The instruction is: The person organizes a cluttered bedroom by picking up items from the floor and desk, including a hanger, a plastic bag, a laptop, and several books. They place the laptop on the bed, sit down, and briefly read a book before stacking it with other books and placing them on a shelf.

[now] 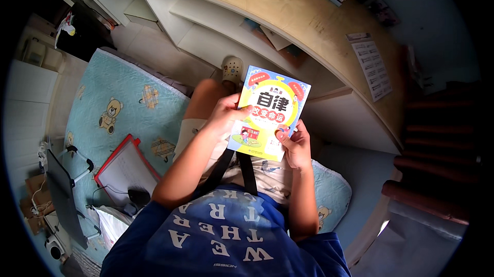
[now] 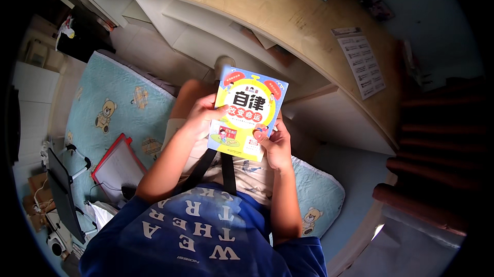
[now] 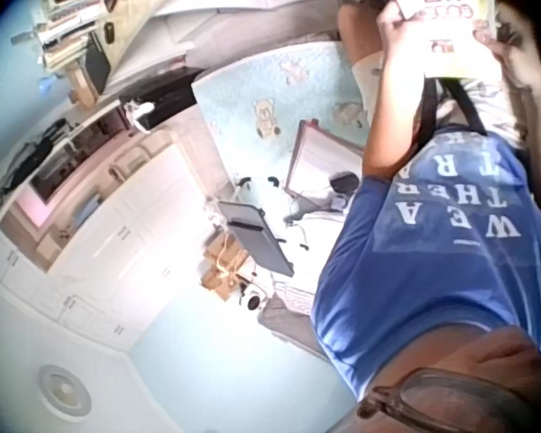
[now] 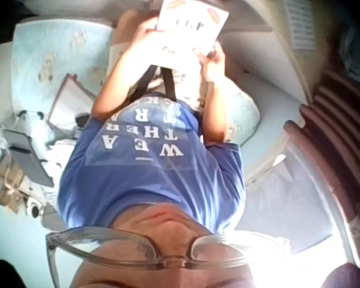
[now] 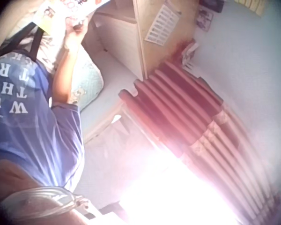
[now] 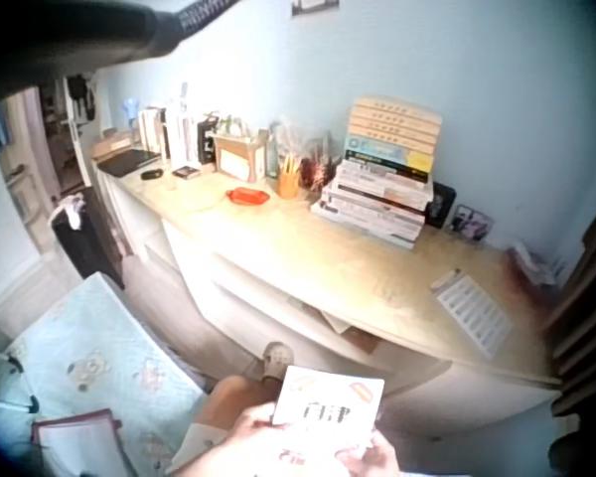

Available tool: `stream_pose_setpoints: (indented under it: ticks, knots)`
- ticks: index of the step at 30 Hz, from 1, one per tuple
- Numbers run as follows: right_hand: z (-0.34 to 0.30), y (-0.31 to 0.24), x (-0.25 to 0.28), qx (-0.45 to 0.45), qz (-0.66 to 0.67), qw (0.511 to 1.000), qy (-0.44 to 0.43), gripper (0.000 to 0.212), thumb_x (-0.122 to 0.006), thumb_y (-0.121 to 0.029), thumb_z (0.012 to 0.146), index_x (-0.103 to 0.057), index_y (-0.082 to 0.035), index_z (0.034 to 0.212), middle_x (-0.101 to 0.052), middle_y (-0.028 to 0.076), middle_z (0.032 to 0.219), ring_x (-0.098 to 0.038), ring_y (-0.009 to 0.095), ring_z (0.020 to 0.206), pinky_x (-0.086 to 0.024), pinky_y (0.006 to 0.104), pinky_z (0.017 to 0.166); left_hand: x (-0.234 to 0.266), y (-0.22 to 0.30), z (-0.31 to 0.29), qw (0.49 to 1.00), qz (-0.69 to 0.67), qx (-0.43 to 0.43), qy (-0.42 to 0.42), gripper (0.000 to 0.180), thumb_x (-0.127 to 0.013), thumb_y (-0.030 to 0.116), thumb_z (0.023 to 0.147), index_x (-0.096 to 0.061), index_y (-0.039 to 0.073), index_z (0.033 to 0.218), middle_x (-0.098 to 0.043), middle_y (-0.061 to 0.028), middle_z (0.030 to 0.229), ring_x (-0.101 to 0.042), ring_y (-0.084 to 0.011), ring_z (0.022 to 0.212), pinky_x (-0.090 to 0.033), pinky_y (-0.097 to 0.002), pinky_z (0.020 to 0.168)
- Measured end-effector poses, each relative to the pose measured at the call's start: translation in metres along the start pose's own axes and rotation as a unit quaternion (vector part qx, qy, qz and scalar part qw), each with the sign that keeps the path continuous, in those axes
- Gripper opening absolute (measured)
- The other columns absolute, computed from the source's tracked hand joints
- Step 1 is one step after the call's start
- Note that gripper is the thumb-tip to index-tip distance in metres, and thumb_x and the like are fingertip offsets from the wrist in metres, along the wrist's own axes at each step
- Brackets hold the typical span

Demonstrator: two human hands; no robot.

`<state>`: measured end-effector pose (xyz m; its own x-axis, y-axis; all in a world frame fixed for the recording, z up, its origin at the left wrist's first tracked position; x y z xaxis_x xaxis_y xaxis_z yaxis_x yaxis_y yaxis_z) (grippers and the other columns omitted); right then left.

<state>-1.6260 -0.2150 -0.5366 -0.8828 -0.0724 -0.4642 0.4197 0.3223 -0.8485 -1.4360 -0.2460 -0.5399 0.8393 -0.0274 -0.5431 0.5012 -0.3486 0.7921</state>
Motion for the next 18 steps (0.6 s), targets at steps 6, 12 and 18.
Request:
stream_pose_setpoints:
  ticks: [6,12,18]
  knots:
    - [-0.001,0.002,-0.001,-0.005,0.038,0.999,0.02,0.025,-0.068,0.004,0.083,-0.054,0.0,0.103,-0.069,0.012,0.1,-0.067,0.016,0.088,-0.055,0.0307,0.08,0.003,0.003,-0.001,0.997,-0.05,0.058,-0.003,0.033,-0.056,0.023,0.096,-0.059,-0.005,0.114,-0.067,-0.0106,0.106,-0.065,-0.0171,0.095,-0.052,-0.0299,0.085]
    - [0.0,0.002,-0.006,-0.009,0.033,0.999,0.042,0.03,-0.066,0.004,0.085,-0.054,0.003,0.111,-0.068,0.013,0.101,-0.067,0.015,0.089,-0.054,0.0286,0.079,0.003,0.006,-0.004,0.998,-0.042,0.056,0.001,0.033,-0.056,0.023,0.096,-0.059,-0.006,0.113,-0.067,-0.011,0.105,-0.066,-0.0175,0.094,-0.052,-0.03,0.084]
    - [0.0,0.005,0.001,-0.011,0.03,0.996,0.078,0.029,-0.065,-0.006,0.089,-0.054,0.002,0.115,-0.068,0.01,0.1,-0.066,0.014,0.082,-0.052,0.0249,0.07,-0.008,0.023,-0.017,0.996,-0.028,0.076,0.046,0.037,-0.056,0.029,0.096,-0.06,-0.004,0.113,-0.067,-0.0097,0.103,-0.066,-0.0165,0.094,-0.052,-0.0311,0.084]
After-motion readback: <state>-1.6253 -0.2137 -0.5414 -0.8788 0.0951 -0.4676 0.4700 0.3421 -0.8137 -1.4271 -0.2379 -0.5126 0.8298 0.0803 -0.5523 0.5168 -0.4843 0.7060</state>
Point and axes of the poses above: each hand's wrist, its own z-axis towards the middle knuckle, its own x-axis out of the back of the hand, y = z × x, the point moved 8 cm from there along z, towards the middle knuckle
